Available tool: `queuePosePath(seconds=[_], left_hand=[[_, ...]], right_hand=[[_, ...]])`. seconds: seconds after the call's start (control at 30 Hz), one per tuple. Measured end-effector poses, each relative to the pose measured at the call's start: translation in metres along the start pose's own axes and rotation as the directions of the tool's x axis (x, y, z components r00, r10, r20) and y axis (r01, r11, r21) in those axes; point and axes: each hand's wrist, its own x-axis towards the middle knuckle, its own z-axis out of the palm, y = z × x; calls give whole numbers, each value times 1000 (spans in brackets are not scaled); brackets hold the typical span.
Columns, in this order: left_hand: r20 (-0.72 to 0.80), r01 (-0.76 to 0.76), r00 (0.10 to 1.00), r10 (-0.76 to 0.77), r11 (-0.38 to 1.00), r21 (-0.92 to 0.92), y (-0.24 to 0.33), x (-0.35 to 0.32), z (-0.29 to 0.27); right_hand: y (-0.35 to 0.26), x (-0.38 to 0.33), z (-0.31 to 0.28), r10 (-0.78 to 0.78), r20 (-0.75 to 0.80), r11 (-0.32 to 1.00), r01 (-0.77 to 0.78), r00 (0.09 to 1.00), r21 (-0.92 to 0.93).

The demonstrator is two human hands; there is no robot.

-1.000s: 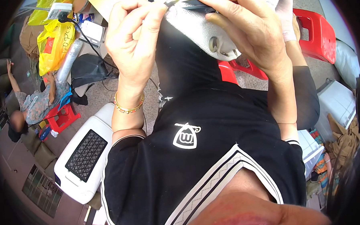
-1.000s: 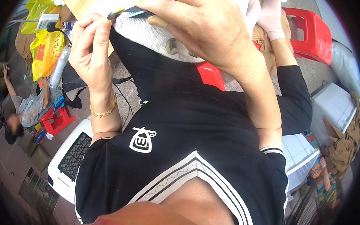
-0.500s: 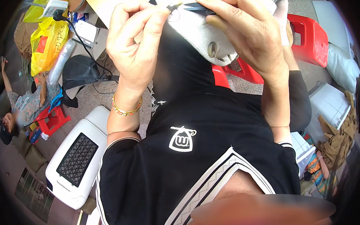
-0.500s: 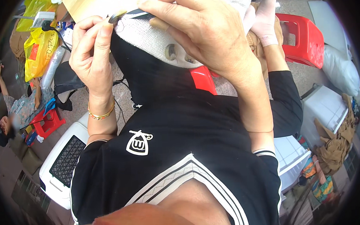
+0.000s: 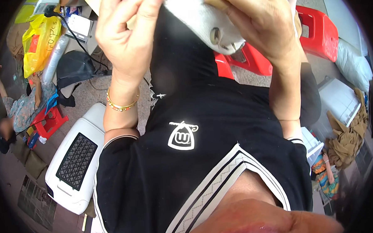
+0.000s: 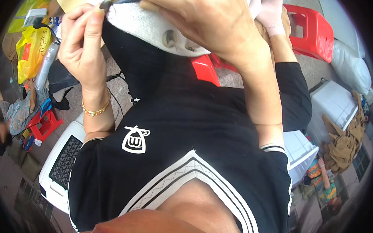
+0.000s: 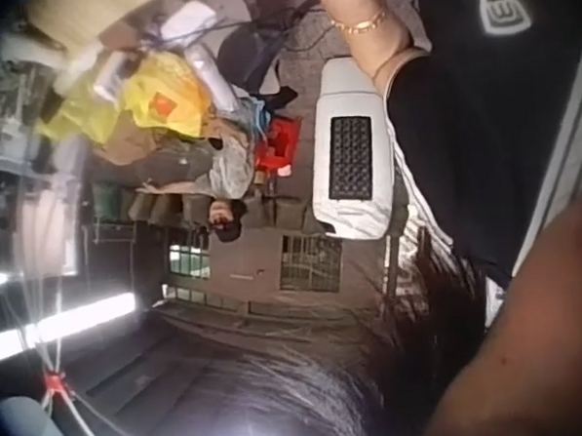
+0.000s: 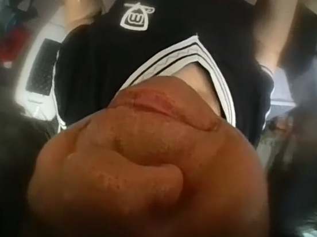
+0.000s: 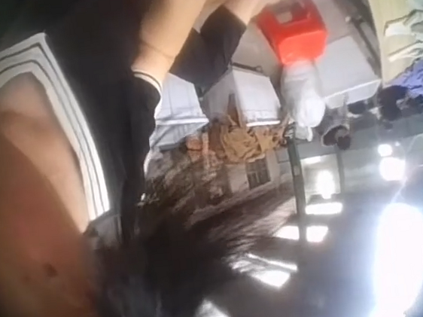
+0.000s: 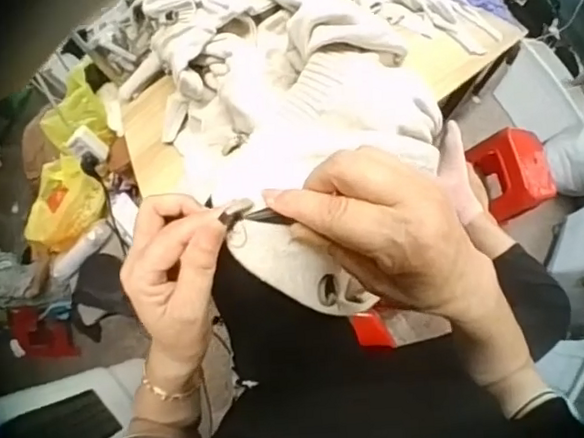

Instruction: Trim loose threads from white knitted sweaters using a pair of scissors.

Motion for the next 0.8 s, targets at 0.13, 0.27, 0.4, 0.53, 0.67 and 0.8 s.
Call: queuePosePath(seconds=[0.13,0.27,0.4,0.53,0.67,0.8], left_hand=[[41,47,998,-46,999,-14,8,-8,-3],[31,72,997,-70,996,-49,7,-6,-1],[15,39,999,-38,997,-70,6,-9,-1],[22,57,998,-56,996,-69,6,-7,2],[19,53,998,-52,997,-55,4,-9,-1],[34,60,998,-57,995,-75,6,-7,1]], right_hand=[[-4,-6,3,69,47,997,-71,996,34],[-6,-3,0,74,46,996,-76,996,41],[-10,-5,0,69,37,996,-70,997,51],[32,3,42,-471,-529,853,518,706,-69],[-5,1,3,38,30,996,-41,999,81],[43,5,52,-475,-497,855,515,726,-65]])
